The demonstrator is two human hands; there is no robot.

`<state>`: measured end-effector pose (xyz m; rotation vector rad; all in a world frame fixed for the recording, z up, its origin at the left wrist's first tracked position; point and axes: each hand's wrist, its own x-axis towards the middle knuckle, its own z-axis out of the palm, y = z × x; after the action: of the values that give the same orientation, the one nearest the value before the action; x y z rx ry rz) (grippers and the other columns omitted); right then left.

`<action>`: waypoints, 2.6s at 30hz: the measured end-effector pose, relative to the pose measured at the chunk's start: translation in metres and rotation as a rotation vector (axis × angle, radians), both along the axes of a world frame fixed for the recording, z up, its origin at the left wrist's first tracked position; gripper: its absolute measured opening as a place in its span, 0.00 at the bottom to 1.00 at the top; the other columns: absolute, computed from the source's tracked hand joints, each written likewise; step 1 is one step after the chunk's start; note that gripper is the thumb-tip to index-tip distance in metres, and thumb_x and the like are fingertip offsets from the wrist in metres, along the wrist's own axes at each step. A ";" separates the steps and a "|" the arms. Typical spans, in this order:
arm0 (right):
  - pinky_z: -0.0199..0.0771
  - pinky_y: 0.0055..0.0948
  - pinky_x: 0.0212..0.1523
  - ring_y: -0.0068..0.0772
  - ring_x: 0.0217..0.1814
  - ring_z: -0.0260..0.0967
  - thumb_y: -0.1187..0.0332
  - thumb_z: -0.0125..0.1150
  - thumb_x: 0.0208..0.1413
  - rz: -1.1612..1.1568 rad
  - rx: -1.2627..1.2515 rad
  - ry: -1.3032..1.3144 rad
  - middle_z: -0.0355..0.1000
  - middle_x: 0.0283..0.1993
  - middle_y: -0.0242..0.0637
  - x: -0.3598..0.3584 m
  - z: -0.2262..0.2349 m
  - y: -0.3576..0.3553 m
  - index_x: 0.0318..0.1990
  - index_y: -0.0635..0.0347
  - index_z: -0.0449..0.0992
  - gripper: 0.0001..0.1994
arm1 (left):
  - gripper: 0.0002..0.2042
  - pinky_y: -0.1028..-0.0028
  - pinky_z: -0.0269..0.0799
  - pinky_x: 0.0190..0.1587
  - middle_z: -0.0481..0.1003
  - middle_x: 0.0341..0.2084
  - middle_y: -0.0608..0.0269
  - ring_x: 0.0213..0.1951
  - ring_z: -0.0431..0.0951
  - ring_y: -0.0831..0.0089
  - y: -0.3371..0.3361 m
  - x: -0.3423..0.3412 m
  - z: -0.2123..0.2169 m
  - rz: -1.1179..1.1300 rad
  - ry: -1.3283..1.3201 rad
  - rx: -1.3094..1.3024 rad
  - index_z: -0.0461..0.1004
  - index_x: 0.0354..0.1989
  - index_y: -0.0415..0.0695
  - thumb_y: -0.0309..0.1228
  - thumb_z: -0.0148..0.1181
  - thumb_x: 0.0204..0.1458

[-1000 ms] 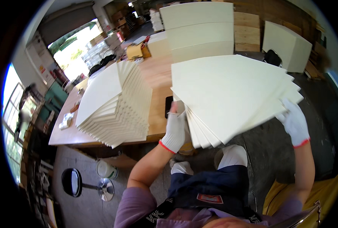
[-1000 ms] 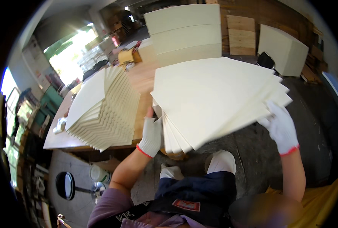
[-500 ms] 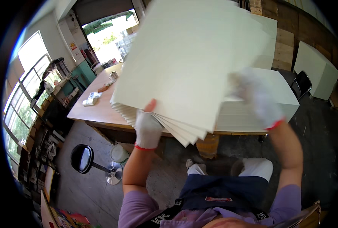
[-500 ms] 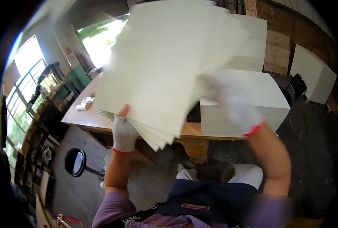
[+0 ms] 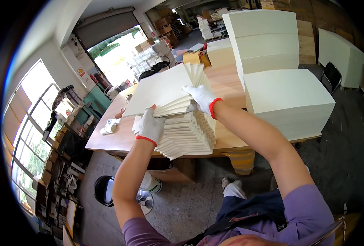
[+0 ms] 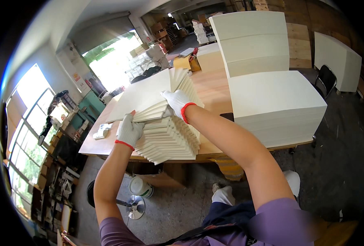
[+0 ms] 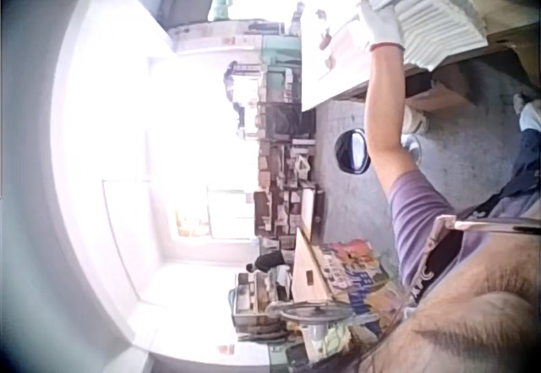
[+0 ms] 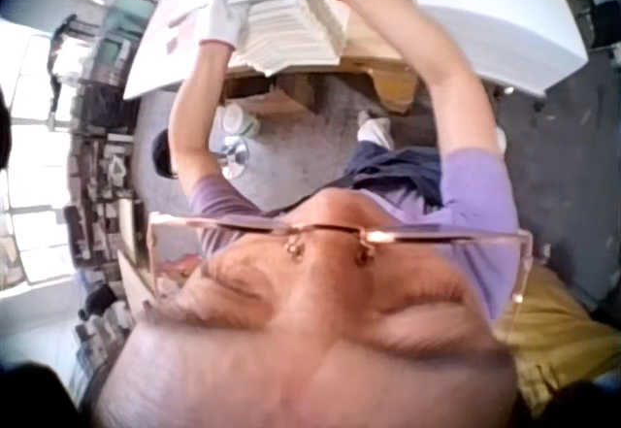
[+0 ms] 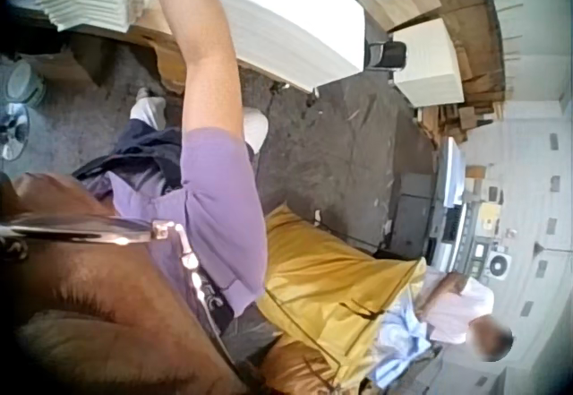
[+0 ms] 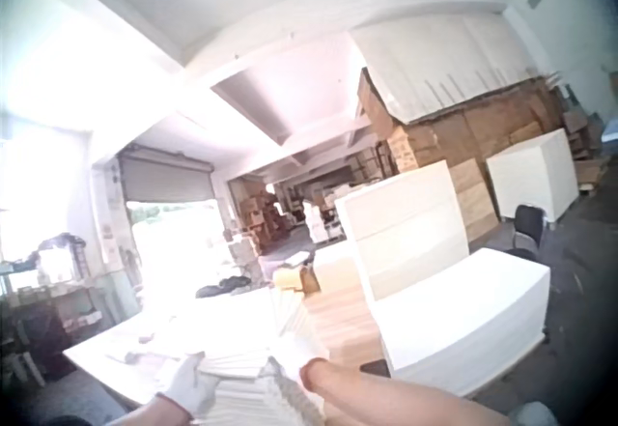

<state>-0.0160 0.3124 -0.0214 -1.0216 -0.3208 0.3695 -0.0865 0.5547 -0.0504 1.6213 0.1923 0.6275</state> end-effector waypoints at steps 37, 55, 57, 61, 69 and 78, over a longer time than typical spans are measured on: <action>0.62 0.29 0.62 0.30 0.63 0.64 0.34 0.54 0.56 -1.054 -0.217 0.109 0.70 0.62 0.42 -0.060 -0.172 -0.510 0.60 0.63 0.73 0.40 | 0.32 0.63 0.53 0.69 0.56 0.71 0.62 0.68 0.58 0.60 -0.287 0.056 -0.222 -0.569 0.240 -0.530 0.52 0.72 0.45 0.53 0.41 0.67; 0.52 0.31 0.69 0.42 0.72 0.57 0.28 0.39 0.57 -1.131 -0.251 0.277 0.63 0.69 0.47 -0.046 -0.194 -0.458 0.67 0.60 0.66 0.45 | 0.27 0.58 0.55 0.70 0.59 0.68 0.59 0.67 0.59 0.58 -0.302 0.042 -0.215 -0.519 0.187 -0.551 0.55 0.70 0.46 0.48 0.38 0.69; 0.52 0.31 0.69 0.42 0.72 0.57 0.27 0.39 0.57 -1.147 -0.292 0.272 0.63 0.69 0.47 -0.047 -0.199 -0.468 0.67 0.60 0.67 0.46 | 0.29 0.59 0.55 0.69 0.59 0.68 0.59 0.67 0.59 0.59 -0.317 0.035 -0.205 -0.519 0.199 -0.586 0.54 0.70 0.45 0.50 0.40 0.68; 0.52 0.30 0.69 0.41 0.72 0.57 0.27 0.40 0.57 -1.147 -0.212 0.257 0.62 0.70 0.47 -0.047 -0.197 -0.463 0.66 0.62 0.67 0.47 | 0.31 0.61 0.58 0.68 0.60 0.67 0.59 0.66 0.60 0.61 -0.318 0.028 -0.202 -0.544 0.182 -0.621 0.55 0.70 0.43 0.52 0.45 0.66; 0.57 0.33 0.68 0.36 0.67 0.63 0.32 0.46 0.59 -0.985 0.080 0.196 0.67 0.66 0.45 -0.056 -0.184 -0.485 0.64 0.60 0.69 0.41 | 0.29 0.59 0.49 0.72 0.52 0.72 0.57 0.70 0.54 0.61 -0.262 0.046 -0.211 -0.366 -0.144 -0.003 0.51 0.72 0.43 0.47 0.42 0.68; 0.70 0.42 0.50 0.51 0.48 0.76 0.29 0.46 0.55 -1.101 -1.211 -0.083 0.78 0.44 0.47 -0.098 -0.073 -0.507 0.42 0.62 0.74 0.38 | 0.12 0.64 0.67 0.58 0.78 0.48 0.59 0.55 0.73 0.56 -0.450 0.022 0.041 -0.826 -0.602 0.907 0.79 0.48 0.48 0.32 0.53 0.60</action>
<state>-0.1138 -0.1943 -0.0940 -2.1982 0.4997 -0.5851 -0.0645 0.1045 -0.0097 2.0316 -1.3084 0.5278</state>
